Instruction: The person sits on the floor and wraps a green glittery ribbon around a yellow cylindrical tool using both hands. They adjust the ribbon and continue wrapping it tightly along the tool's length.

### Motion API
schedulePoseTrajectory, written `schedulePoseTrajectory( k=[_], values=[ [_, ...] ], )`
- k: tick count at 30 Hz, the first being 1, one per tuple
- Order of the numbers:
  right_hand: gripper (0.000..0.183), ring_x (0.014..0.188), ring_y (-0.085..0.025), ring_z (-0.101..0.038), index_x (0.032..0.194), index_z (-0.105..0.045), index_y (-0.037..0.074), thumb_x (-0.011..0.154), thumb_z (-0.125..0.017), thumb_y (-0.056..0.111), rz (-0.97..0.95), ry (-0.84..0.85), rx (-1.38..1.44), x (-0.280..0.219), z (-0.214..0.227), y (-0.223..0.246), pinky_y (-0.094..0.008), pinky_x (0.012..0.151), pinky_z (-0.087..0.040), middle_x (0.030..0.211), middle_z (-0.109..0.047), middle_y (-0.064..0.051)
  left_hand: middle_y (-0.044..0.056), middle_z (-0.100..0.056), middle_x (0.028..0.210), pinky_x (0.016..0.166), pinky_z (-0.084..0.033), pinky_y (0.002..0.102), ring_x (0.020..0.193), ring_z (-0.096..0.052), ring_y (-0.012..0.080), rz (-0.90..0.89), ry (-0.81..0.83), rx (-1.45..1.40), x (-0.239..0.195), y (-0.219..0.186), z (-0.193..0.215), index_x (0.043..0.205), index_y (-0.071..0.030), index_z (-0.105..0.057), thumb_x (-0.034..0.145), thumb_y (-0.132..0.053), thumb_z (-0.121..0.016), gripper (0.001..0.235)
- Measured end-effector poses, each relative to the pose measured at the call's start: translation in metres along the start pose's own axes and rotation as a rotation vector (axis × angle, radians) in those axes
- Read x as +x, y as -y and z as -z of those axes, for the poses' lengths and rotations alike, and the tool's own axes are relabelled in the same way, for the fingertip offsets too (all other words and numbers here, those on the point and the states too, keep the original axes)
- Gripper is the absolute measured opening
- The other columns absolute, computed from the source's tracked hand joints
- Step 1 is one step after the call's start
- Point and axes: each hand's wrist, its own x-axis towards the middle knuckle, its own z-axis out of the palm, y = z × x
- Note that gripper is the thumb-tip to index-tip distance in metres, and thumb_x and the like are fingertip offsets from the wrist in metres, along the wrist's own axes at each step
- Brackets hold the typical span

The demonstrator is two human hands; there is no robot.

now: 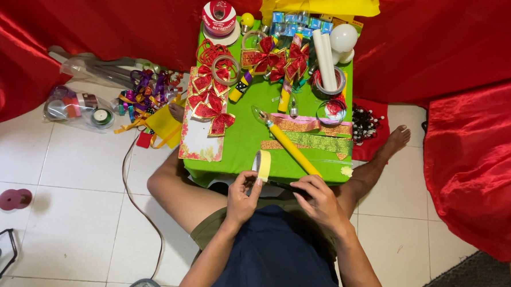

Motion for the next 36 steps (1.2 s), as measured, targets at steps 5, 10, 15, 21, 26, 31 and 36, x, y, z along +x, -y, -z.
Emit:
schedulePoseTrajectory(
  k=[5, 10, 15, 21, 26, 31, 36],
  values=[
    [0.023, 0.087, -0.029, -0.068, 0.111, -0.076, 0.009, 0.088, -0.073, 0.007, -0.006, -0.034, 0.016, -0.003, -0.006, 0.003, -0.040, 0.079, -0.058, 0.093, -0.066, -0.007, 0.017, -0.074, 0.083, 0.076, -0.058, 0.040, 0.083, -0.070, 0.0221, 0.017, -0.011, 0.000, 0.001, 0.001, -0.001, 0.105, -0.001, -0.069, 0.099, -0.014, -0.067, 0.015],
    [0.024, 0.087, -0.029, -0.068, 0.111, -0.076, 0.008, 0.087, -0.074, 0.005, 0.002, -0.068, 0.009, -0.002, -0.013, 0.006, -0.041, 0.079, -0.058, 0.093, -0.066, -0.007, 0.017, -0.075, 0.082, 0.073, -0.058, 0.039, 0.080, -0.069, 0.0202, 0.040, -0.017, 0.002, 0.001, 0.012, -0.001, 0.103, 0.000, -0.068, 0.099, -0.015, -0.068, 0.016],
    [0.025, 0.088, -0.030, -0.068, 0.112, -0.075, 0.008, 0.087, -0.073, 0.004, 0.026, -0.093, 0.008, 0.000, -0.017, 0.007, -0.041, 0.078, -0.058, 0.094, -0.067, -0.007, 0.015, -0.076, 0.082, 0.074, -0.057, 0.035, 0.081, -0.066, 0.0153, 0.036, -0.049, -0.077, 0.001, 0.022, -0.004, 0.102, 0.000, -0.067, 0.100, -0.015, -0.067, 0.015],
    [0.025, 0.086, -0.030, -0.068, 0.111, -0.075, 0.007, 0.087, -0.072, 0.002, 0.031, -0.113, 0.010, 0.003, -0.015, 0.012, -0.041, 0.078, -0.058, 0.093, -0.066, -0.008, 0.014, -0.075, 0.085, 0.075, -0.057, 0.032, 0.081, -0.067, 0.0151, 0.023, -0.054, -0.110, 0.003, 0.018, -0.001, 0.104, 0.000, -0.068, 0.099, -0.013, -0.068, 0.014],
    [0.024, 0.086, -0.030, -0.068, 0.110, -0.076, 0.007, 0.087, -0.073, 0.003, 0.024, -0.125, -0.007, 0.001, -0.014, 0.008, -0.041, 0.078, -0.058, 0.093, -0.067, -0.008, 0.012, -0.074, 0.087, 0.076, -0.058, 0.032, 0.084, -0.067, 0.0141, 0.014, -0.059, -0.134, 0.005, 0.014, 0.002, 0.105, 0.001, -0.067, 0.099, -0.011, -0.068, 0.013],
    [0.024, 0.084, -0.030, -0.068, 0.109, -0.076, 0.007, 0.086, -0.074, 0.002, 0.032, -0.145, -0.014, 0.001, -0.014, 0.009, -0.041, 0.077, -0.058, 0.092, -0.067, -0.008, 0.012, -0.072, 0.084, 0.073, -0.057, 0.031, 0.081, -0.065, 0.0128, 0.010, -0.060, -0.157, 0.007, 0.009, -0.001, 0.103, 0.001, -0.067, 0.098, -0.009, -0.069, 0.012],
    [0.023, 0.083, -0.030, -0.069, 0.108, -0.076, 0.006, 0.086, -0.074, 0.002, 0.027, -0.167, -0.004, -0.001, -0.014, 0.008, -0.042, 0.076, -0.058, 0.091, -0.067, -0.008, 0.010, -0.070, 0.083, 0.072, -0.057, 0.028, 0.080, -0.065, 0.0111, -0.005, -0.072, -0.175, 0.006, 0.007, -0.005, 0.102, 0.001, -0.067, 0.095, -0.008, -0.072, 0.012]
  ],
)
